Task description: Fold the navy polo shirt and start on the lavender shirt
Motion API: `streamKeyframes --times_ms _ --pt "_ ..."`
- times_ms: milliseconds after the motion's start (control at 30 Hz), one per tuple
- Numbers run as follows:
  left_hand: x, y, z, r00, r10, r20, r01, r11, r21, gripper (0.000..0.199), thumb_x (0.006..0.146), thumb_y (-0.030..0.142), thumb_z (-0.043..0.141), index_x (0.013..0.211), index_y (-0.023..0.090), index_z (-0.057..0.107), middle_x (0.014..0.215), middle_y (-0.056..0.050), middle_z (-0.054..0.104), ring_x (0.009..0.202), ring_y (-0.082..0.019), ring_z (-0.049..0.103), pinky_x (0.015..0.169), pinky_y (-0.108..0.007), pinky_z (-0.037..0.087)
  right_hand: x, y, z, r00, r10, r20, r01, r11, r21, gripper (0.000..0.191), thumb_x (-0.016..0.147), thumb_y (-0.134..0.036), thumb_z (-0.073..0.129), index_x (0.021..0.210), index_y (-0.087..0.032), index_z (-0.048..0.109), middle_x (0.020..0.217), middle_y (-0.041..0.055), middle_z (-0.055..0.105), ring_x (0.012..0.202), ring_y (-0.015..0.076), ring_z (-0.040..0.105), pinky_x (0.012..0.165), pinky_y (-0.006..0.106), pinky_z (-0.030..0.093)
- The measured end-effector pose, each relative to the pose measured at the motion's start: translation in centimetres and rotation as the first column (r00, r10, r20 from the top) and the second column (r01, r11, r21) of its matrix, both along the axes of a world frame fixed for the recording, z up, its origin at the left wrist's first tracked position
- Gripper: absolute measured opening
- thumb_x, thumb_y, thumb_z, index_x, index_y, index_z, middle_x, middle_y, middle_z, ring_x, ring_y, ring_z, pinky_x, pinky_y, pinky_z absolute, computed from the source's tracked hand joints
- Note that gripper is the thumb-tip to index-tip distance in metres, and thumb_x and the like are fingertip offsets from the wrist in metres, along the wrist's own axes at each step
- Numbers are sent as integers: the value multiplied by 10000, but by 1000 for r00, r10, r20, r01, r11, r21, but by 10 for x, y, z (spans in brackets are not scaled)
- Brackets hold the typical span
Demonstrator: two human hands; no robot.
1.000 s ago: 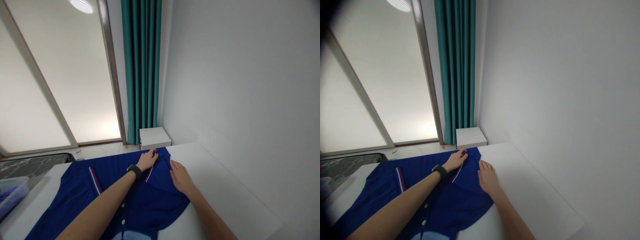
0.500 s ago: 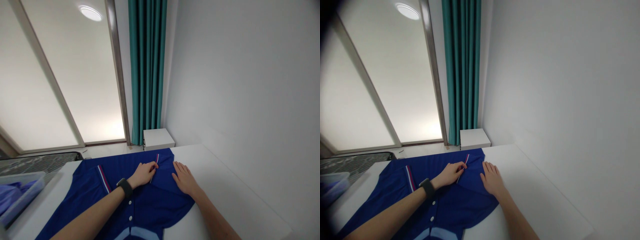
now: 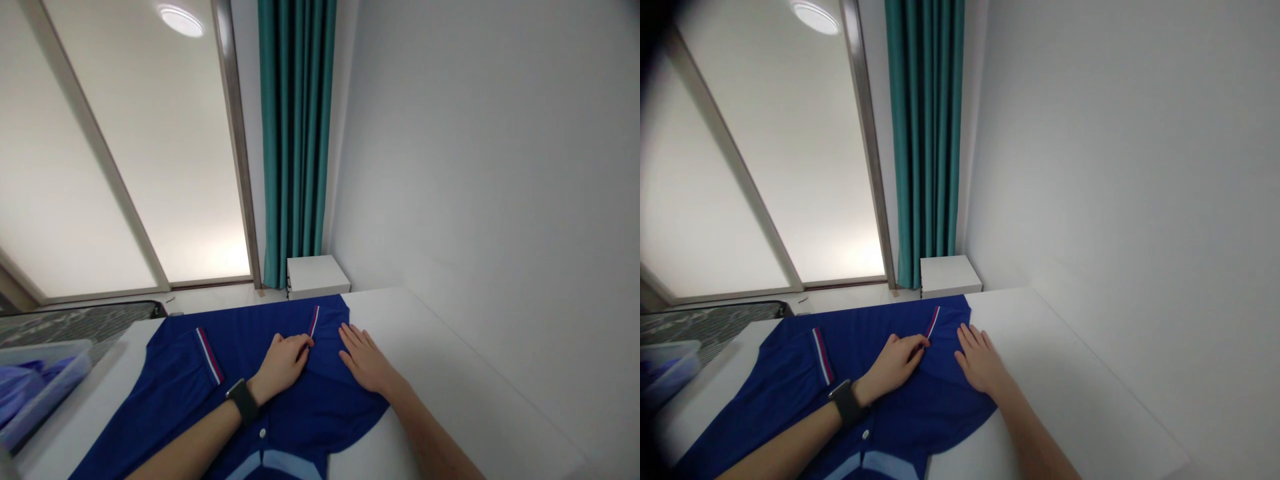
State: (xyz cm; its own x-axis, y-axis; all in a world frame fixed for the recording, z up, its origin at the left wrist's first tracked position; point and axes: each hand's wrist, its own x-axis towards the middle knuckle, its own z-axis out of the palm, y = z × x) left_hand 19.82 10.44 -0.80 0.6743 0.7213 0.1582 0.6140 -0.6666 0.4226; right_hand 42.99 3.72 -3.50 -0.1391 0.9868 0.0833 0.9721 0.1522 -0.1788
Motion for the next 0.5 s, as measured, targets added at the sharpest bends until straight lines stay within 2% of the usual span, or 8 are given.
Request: streamKeyframes --times_ms 100,200,400,500 --pt "-1 -3 -4 1000 -15 13 14 998 62 263 949 184 386 1056 262 613 1035 -21 716 929 -191 640 823 -342 318 -1 0 0 1000 -20 6 20 1000 -22 585 1002 -447 271 1505 -152 304 1576 73 240 1449 233 213 1177 461 190" --pt "-2 -4 -6 1000 -29 7 28 992 120 256 955 184 383 1048 253 611 1028 -32 709 948 -199 631 822 -345 315 -2 2 1 999 -47 1 47 999 24 584 1006 -431 256 1509 -135 288 1581 80 224 1452 218 205 1178 443 195" --pt "-2 -6 -7 1000 -26 -16 28 985 171 238 949 173 400 1020 252 614 977 -30 693 925 -200 617 814 -348 320 -1 6 -1 997 -60 41 59 998 23 566 1003 -420 277 1481 -130 358 1551 80 312 1428 247 272 1171 461 210" --pt "-1 -8 -6 999 -9 -35 16 980 200 227 960 200 398 1017 246 613 969 -37 666 912 -205 603 810 -355 327 -5 5 3 994 -99 55 95 993 77 570 1006 -400 268 1479 -94 350 1551 105 308 1435 246 254 1175 461 201"
